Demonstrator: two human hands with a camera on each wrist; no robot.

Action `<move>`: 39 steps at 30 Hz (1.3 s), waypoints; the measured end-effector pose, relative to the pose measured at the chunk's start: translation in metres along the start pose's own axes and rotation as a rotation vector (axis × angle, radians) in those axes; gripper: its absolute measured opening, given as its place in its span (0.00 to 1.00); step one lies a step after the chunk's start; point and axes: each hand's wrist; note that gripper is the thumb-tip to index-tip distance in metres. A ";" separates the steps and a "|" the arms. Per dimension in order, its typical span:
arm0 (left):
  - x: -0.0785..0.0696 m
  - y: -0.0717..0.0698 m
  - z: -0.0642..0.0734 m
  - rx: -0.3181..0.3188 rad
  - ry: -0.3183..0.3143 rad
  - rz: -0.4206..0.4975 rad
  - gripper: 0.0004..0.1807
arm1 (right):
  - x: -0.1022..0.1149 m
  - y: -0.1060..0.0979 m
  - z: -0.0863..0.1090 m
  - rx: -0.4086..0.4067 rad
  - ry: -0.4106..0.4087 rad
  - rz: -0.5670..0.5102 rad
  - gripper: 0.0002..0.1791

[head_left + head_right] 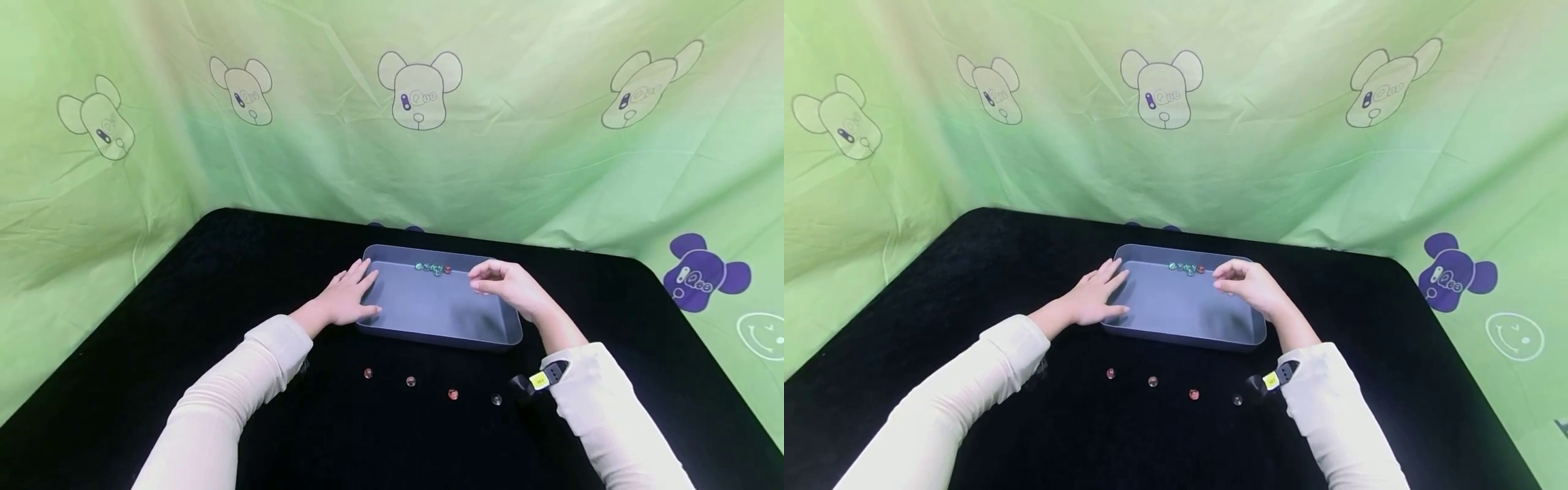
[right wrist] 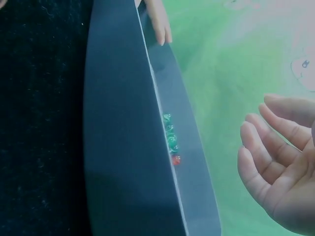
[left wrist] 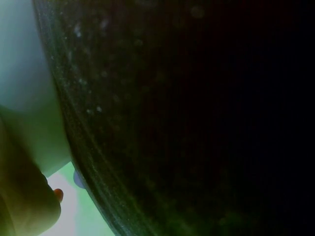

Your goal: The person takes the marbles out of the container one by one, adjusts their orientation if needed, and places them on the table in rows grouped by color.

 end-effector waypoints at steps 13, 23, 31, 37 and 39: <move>0.000 0.002 -0.001 -0.010 0.013 -0.011 0.41 | -0.013 0.004 -0.026 -0.028 0.058 0.011 0.16; 0.001 0.001 -0.001 -0.005 0.008 -0.005 0.41 | -0.014 0.006 -0.043 -0.044 0.090 0.052 0.17; 0.001 0.001 -0.001 -0.014 0.009 -0.003 0.41 | -0.020 0.009 -0.053 -0.057 0.102 0.085 0.14; 0.002 0.002 -0.002 -0.009 0.001 -0.012 0.41 | -0.026 0.012 -0.063 -0.073 0.124 0.078 0.13; 0.002 0.002 -0.002 -0.013 0.004 -0.014 0.41 | -0.028 0.013 -0.065 -0.081 0.134 0.067 0.13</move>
Point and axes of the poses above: each hand's wrist, its own z-axis away from the middle knuckle, its own y-axis out of the palm, x = y × z, and after that the axes turned 1 degree about -y, right-handed
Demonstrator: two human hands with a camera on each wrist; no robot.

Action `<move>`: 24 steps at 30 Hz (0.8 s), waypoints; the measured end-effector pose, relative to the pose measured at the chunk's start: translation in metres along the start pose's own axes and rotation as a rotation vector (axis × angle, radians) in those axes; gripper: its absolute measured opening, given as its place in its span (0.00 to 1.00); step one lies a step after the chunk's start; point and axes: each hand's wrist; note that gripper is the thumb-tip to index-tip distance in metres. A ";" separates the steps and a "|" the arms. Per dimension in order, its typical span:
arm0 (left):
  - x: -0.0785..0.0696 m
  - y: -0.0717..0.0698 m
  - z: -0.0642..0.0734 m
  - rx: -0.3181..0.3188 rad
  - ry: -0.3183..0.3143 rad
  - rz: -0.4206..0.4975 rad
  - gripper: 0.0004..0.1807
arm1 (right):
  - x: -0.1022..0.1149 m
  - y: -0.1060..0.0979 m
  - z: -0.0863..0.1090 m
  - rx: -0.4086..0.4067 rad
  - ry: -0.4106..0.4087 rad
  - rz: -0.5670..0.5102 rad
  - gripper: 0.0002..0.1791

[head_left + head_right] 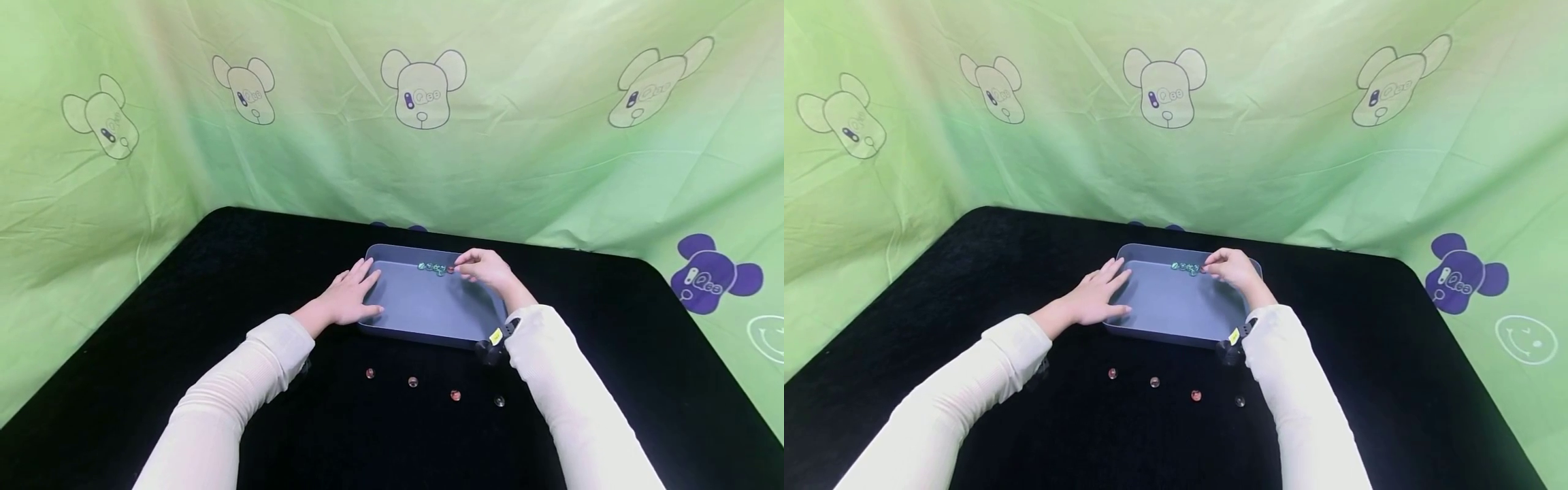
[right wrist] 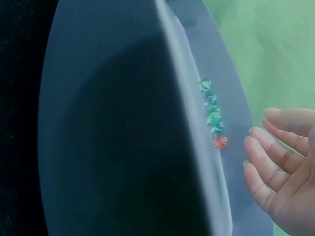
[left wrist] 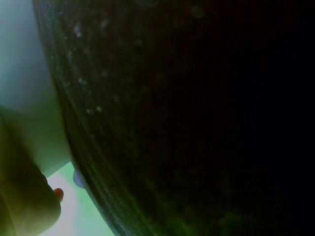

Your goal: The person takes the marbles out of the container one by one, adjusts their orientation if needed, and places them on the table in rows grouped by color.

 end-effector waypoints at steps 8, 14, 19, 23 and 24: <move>0.000 -0.001 0.000 -0.008 0.006 0.008 0.41 | -0.005 0.005 -0.008 0.005 -0.004 0.040 0.12; -0.002 -0.001 0.001 0.004 0.002 0.013 0.40 | -0.006 0.008 -0.011 -0.019 -0.010 0.152 0.11; -0.002 -0.001 0.001 0.011 -0.005 0.009 0.41 | -0.008 0.010 -0.013 -0.024 -0.021 0.219 0.13; -0.001 -0.001 0.001 -0.004 -0.001 -0.002 0.41 | -0.012 0.012 -0.015 -0.013 -0.027 0.238 0.16; -0.001 -0.001 0.001 -0.007 0.000 -0.003 0.41 | -0.013 0.012 -0.015 -0.011 -0.030 0.245 0.16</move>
Point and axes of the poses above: each hand's wrist, its own z-axis away from the middle knuckle, its own y-axis out of the palm, x = y × z, and after that the axes turned 1 degree about -y, right-handed
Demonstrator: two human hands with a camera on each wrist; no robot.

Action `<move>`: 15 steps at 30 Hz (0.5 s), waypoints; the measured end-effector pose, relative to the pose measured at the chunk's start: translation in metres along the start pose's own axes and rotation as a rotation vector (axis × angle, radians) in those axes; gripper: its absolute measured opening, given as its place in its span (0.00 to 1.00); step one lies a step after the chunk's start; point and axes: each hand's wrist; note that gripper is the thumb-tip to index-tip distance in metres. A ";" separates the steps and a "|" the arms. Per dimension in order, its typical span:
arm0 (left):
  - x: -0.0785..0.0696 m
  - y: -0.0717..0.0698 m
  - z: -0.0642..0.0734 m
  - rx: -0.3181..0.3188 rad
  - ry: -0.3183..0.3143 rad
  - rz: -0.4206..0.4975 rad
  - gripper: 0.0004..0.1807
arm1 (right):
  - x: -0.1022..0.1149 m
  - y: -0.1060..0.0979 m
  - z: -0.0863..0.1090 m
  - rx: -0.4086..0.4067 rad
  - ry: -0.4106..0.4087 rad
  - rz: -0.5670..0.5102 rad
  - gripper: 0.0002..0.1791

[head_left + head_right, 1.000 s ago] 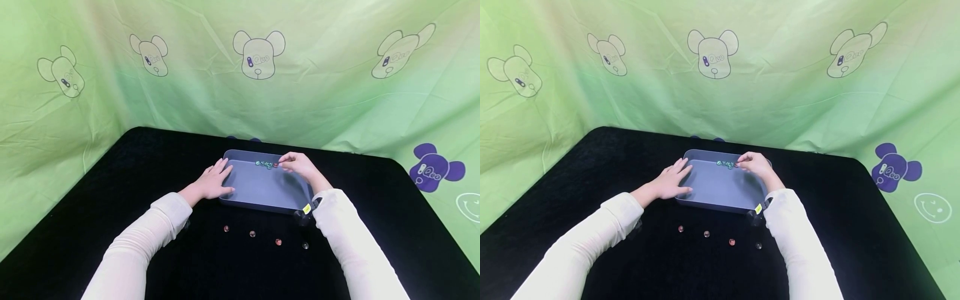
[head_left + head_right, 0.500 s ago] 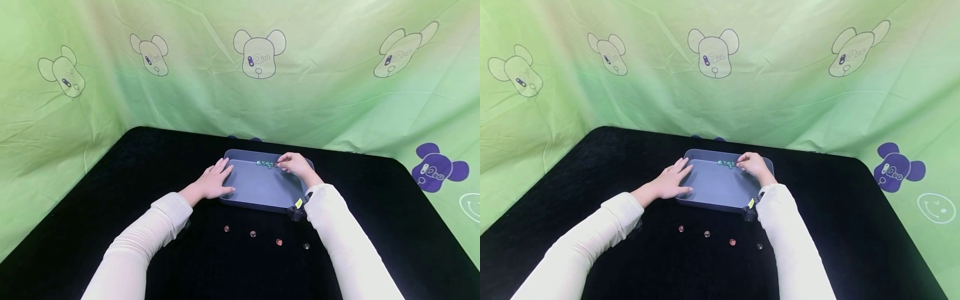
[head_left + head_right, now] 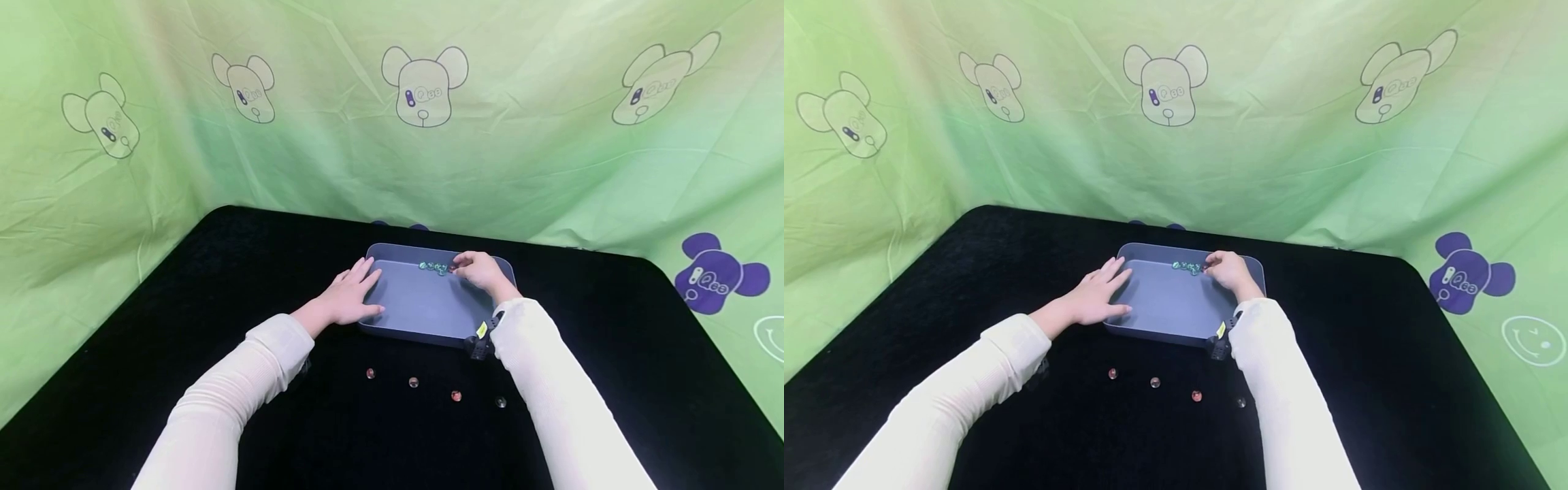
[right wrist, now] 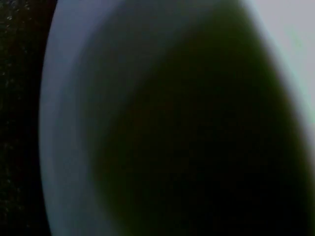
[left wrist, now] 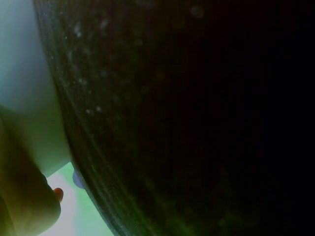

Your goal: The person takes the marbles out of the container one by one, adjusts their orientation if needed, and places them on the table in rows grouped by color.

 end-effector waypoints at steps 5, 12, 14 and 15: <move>0.000 0.000 0.000 -0.001 0.001 0.004 0.41 | -0.003 0.004 0.001 -0.020 0.004 0.038 0.16; 0.000 0.001 0.000 0.011 -0.004 0.015 0.41 | -0.002 0.007 0.003 -0.037 -0.013 0.072 0.16; 0.000 0.001 0.000 0.007 -0.003 0.015 0.41 | -0.002 0.008 0.003 -0.038 -0.023 0.093 0.16; 0.000 0.001 -0.001 0.007 -0.004 0.016 0.41 | -0.002 0.008 0.002 -0.037 -0.030 0.110 0.16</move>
Point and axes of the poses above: each hand's wrist, its own z-axis away from the middle knuckle, its own y-axis out of the palm, x = y × z, and after that the axes turned 1 degree about -y, right-handed
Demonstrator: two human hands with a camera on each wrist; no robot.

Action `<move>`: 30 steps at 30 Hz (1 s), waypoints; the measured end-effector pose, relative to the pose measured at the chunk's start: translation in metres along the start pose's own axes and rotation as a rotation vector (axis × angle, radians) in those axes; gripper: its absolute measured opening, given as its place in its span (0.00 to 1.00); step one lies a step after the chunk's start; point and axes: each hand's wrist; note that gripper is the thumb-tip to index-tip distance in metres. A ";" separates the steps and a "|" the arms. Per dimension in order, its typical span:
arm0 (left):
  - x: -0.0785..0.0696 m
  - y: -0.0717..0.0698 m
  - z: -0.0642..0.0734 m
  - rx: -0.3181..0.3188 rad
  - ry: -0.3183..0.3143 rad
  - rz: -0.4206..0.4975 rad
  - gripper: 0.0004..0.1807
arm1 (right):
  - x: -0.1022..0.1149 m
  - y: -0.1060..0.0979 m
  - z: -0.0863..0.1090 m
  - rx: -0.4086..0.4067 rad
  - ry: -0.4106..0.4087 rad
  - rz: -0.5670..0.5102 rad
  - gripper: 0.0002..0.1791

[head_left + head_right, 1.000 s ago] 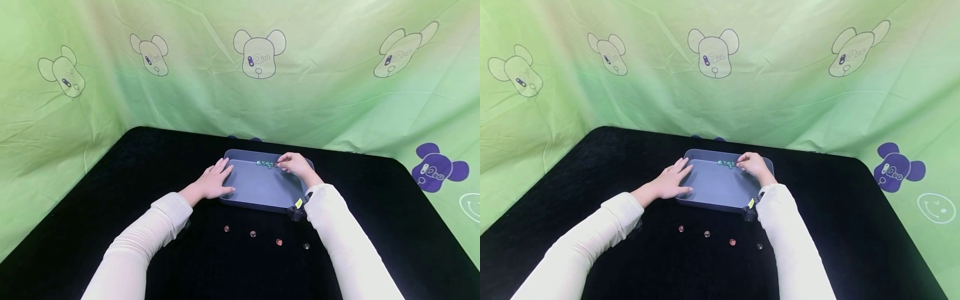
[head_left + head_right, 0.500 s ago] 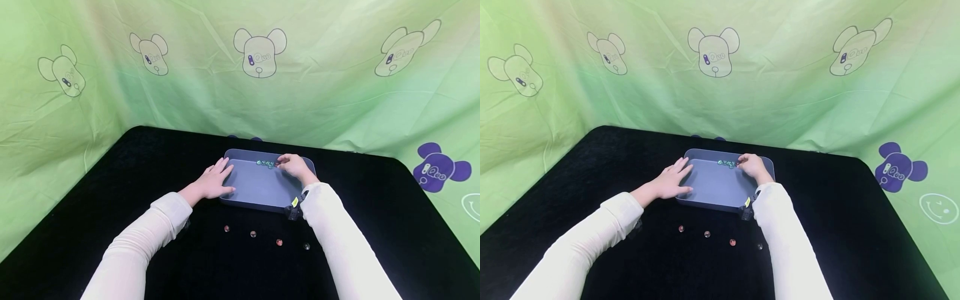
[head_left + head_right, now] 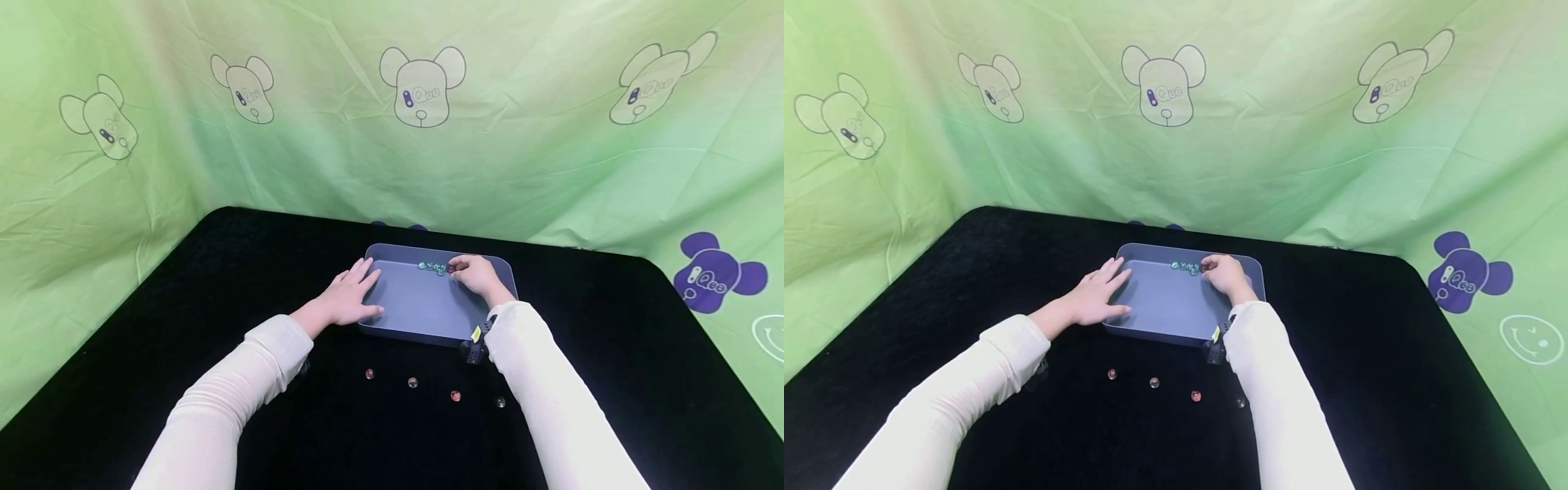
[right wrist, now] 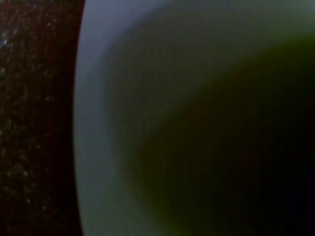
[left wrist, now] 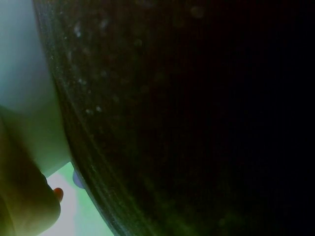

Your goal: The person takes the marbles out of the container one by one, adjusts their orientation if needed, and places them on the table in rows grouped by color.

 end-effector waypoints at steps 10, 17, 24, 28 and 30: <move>0.000 0.000 0.000 0.007 -0.003 -0.009 0.41 | 0.003 -0.001 0.001 0.004 -0.006 0.065 0.13; 0.000 0.000 -0.001 0.001 0.005 -0.014 0.41 | 0.004 -0.002 0.002 -0.005 -0.020 0.079 0.09; 0.001 -0.001 -0.001 0.001 0.005 -0.014 0.41 | -0.076 0.025 -0.050 -0.024 -0.119 0.054 0.07; 0.001 -0.001 -0.001 0.006 0.003 -0.011 0.41 | -0.101 0.033 -0.068 0.001 -0.073 0.085 0.08; 0.001 -0.001 -0.001 0.007 0.002 -0.009 0.41 | -0.094 0.030 -0.062 -0.008 -0.085 0.069 0.08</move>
Point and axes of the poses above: each hand's wrist, its own z-axis away from the middle knuckle, its own y-axis out of the palm, x = y × z, and after that the axes turned 1 degree about -y, right-handed
